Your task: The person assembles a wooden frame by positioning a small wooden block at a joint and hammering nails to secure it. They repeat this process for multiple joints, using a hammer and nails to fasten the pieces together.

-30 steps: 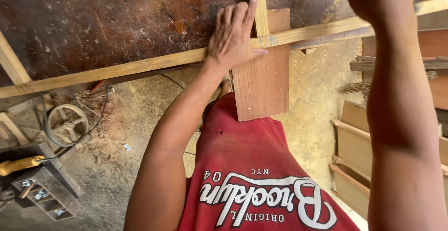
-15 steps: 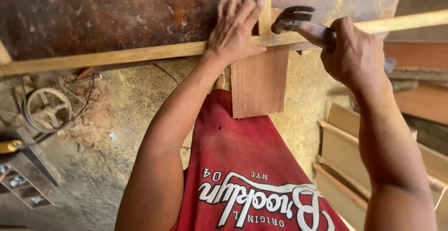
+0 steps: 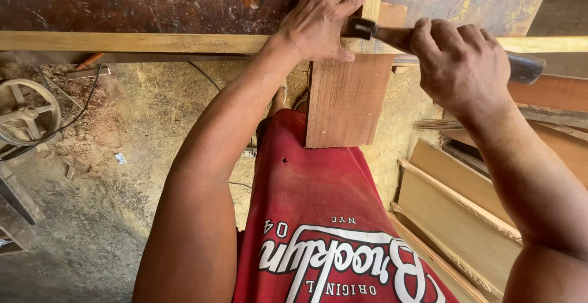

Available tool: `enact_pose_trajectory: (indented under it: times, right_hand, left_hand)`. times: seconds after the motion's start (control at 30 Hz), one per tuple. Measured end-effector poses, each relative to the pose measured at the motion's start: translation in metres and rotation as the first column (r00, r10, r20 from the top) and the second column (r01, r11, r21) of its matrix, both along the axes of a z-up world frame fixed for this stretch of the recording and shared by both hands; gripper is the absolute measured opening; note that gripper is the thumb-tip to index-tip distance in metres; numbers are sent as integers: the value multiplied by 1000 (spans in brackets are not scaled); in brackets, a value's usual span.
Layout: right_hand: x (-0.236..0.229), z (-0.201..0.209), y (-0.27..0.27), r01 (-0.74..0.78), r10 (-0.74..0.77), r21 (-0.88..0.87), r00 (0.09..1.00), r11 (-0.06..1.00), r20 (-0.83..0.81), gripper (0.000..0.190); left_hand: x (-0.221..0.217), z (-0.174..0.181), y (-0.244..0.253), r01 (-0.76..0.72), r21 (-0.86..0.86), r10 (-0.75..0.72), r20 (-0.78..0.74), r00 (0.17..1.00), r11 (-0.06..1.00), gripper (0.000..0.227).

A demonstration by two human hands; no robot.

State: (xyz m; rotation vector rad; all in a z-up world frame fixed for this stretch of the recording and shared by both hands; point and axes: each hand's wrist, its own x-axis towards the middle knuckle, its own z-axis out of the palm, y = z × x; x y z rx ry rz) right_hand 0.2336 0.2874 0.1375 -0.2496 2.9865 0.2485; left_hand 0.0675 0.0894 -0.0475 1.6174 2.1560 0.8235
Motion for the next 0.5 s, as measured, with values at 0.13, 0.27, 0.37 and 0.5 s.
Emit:
enact_pose_trajectory:
  times: [0.13, 0.27, 0.37, 0.5]
  right_hand:
    - [-2, 2, -2, 8, -8, -1, 1000, 1000, 12, 35]
    - [22, -11, 3, 204, -199, -108, 979, 973, 49, 34]
    - [55, -21, -1, 372, -381, -276, 924, 886, 21, 30]
    - [89, -44, -28, 395, -463, -425, 884, 815, -67, 36]
  left_hand:
    - [-1, 1, 0, -8, -24, 7, -57, 998, 1000, 128]
    - [1, 2, 4, 4, 37, -2, -59, 998, 999, 130]
    - [-1, 0, 1, 17, 16, -16, -71, 997, 1000, 130]
    - [0, -7, 2, 34, 28, -32, -82, 996, 999, 130]
